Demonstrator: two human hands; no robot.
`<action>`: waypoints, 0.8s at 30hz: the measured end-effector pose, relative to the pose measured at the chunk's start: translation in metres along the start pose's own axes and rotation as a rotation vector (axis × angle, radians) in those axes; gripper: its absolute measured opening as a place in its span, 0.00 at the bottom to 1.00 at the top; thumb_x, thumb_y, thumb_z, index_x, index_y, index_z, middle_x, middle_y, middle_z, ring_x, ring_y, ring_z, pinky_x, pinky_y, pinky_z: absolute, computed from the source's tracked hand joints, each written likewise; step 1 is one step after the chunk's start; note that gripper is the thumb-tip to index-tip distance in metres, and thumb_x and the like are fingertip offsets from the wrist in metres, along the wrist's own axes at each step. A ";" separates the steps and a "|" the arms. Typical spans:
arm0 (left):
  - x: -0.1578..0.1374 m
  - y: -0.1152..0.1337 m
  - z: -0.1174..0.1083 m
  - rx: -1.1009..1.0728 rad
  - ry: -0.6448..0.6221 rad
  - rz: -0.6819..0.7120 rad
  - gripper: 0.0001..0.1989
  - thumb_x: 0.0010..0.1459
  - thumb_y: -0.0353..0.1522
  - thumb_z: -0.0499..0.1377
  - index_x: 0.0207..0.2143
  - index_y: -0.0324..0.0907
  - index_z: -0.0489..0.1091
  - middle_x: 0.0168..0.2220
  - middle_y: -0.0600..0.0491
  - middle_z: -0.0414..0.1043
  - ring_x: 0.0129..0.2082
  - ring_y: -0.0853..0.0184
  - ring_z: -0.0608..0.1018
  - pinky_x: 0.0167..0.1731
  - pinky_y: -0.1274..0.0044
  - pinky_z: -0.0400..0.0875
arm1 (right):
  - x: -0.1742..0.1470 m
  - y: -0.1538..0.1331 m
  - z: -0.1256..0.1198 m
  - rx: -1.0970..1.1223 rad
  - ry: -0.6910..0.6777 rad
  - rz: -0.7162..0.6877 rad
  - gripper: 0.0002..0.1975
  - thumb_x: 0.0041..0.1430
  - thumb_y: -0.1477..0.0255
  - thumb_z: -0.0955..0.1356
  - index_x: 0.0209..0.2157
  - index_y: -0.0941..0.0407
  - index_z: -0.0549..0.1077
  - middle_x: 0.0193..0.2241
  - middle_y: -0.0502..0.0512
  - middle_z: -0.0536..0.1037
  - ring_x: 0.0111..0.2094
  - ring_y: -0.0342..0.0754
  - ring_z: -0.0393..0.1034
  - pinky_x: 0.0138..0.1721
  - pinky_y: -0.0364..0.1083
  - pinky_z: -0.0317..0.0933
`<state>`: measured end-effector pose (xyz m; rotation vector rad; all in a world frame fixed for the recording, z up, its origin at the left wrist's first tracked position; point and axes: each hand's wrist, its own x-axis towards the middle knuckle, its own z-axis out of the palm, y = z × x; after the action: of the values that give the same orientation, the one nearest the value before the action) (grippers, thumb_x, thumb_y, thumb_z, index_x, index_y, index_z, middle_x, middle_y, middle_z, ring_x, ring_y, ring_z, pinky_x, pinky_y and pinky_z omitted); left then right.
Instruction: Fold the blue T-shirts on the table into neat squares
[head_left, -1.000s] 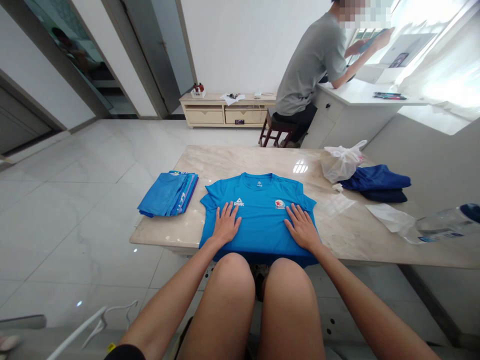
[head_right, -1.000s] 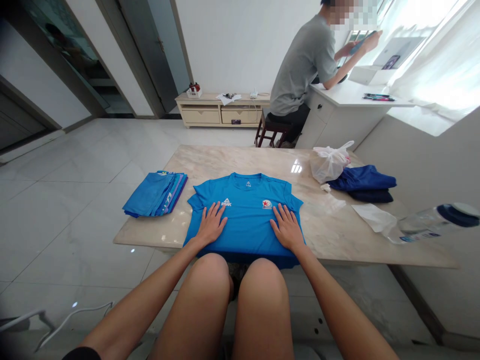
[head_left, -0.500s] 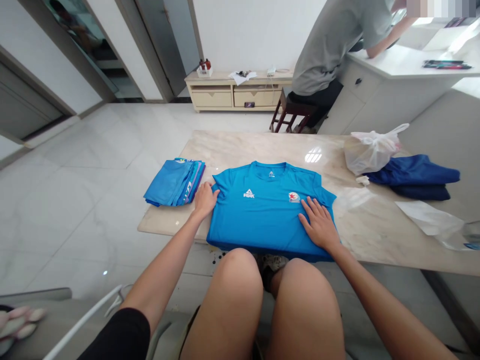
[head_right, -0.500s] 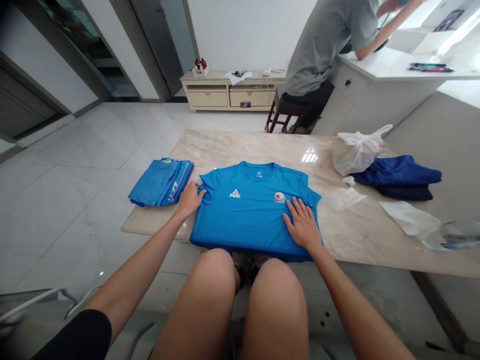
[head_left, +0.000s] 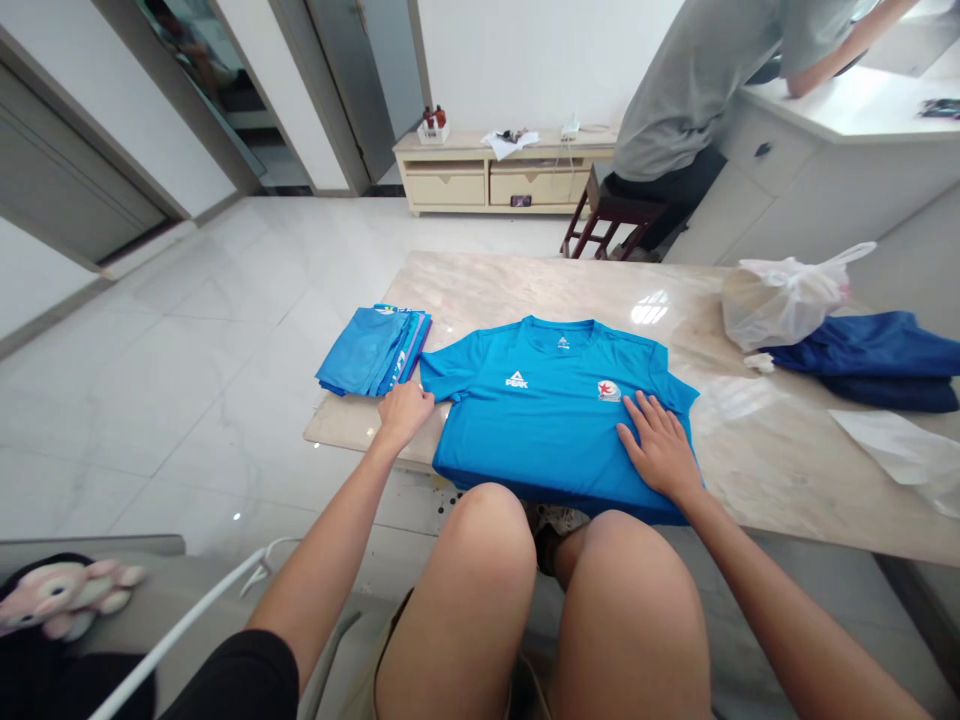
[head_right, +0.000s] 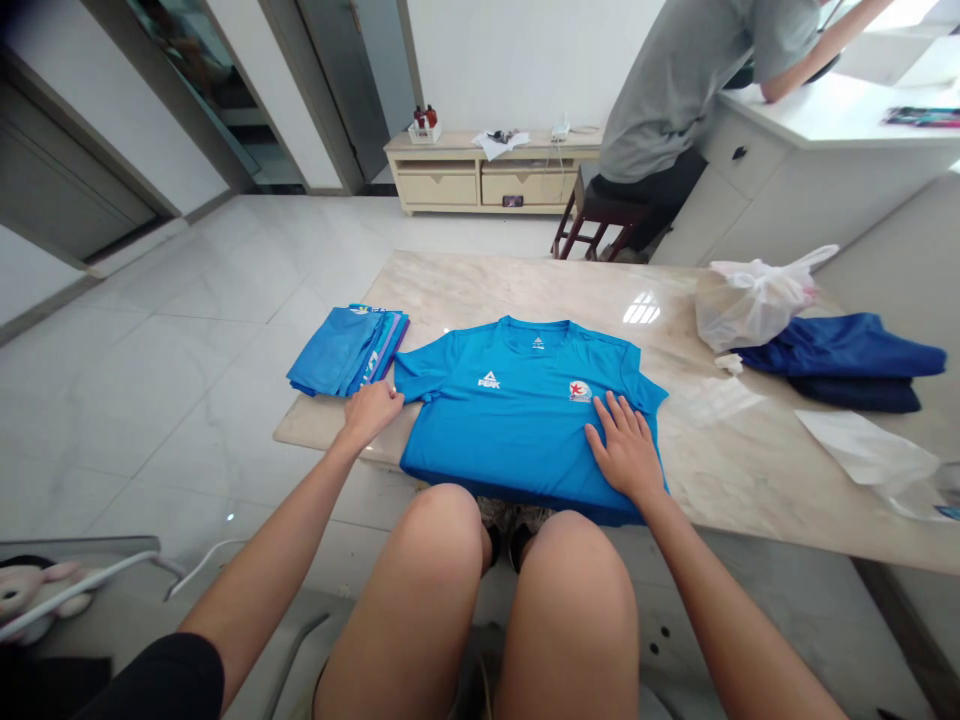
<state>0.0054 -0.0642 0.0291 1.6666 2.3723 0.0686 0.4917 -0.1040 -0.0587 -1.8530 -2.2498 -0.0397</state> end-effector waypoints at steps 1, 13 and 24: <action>-0.002 -0.001 0.001 0.003 -0.017 0.007 0.16 0.72 0.38 0.56 0.47 0.40 0.82 0.52 0.34 0.86 0.55 0.44 0.86 0.51 0.64 0.78 | 0.000 -0.001 -0.001 -0.002 -0.002 0.002 0.35 0.81 0.56 0.55 0.81 0.54 0.58 0.81 0.62 0.58 0.81 0.62 0.50 0.79 0.67 0.48; 0.063 0.026 0.004 -0.292 0.024 -0.134 0.13 0.60 0.40 0.69 0.40 0.40 0.81 0.49 0.32 0.86 0.56 0.39 0.84 0.53 0.59 0.76 | 0.001 -0.005 -0.004 0.000 0.027 0.002 0.34 0.81 0.57 0.56 0.79 0.56 0.62 0.80 0.64 0.60 0.81 0.62 0.52 0.78 0.66 0.51; 0.065 0.042 0.003 -0.552 0.252 -0.044 0.17 0.59 0.29 0.66 0.51 0.41 0.71 0.51 0.43 0.79 0.52 0.56 0.82 0.56 0.67 0.75 | 0.013 -0.004 -0.024 -0.023 0.015 -0.138 0.29 0.80 0.60 0.60 0.72 0.58 0.72 0.76 0.69 0.67 0.78 0.67 0.58 0.74 0.68 0.57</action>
<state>0.0235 0.0110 0.0223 1.3959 2.2608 0.8852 0.4894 -0.0960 -0.0323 -1.7002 -2.3729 -0.1026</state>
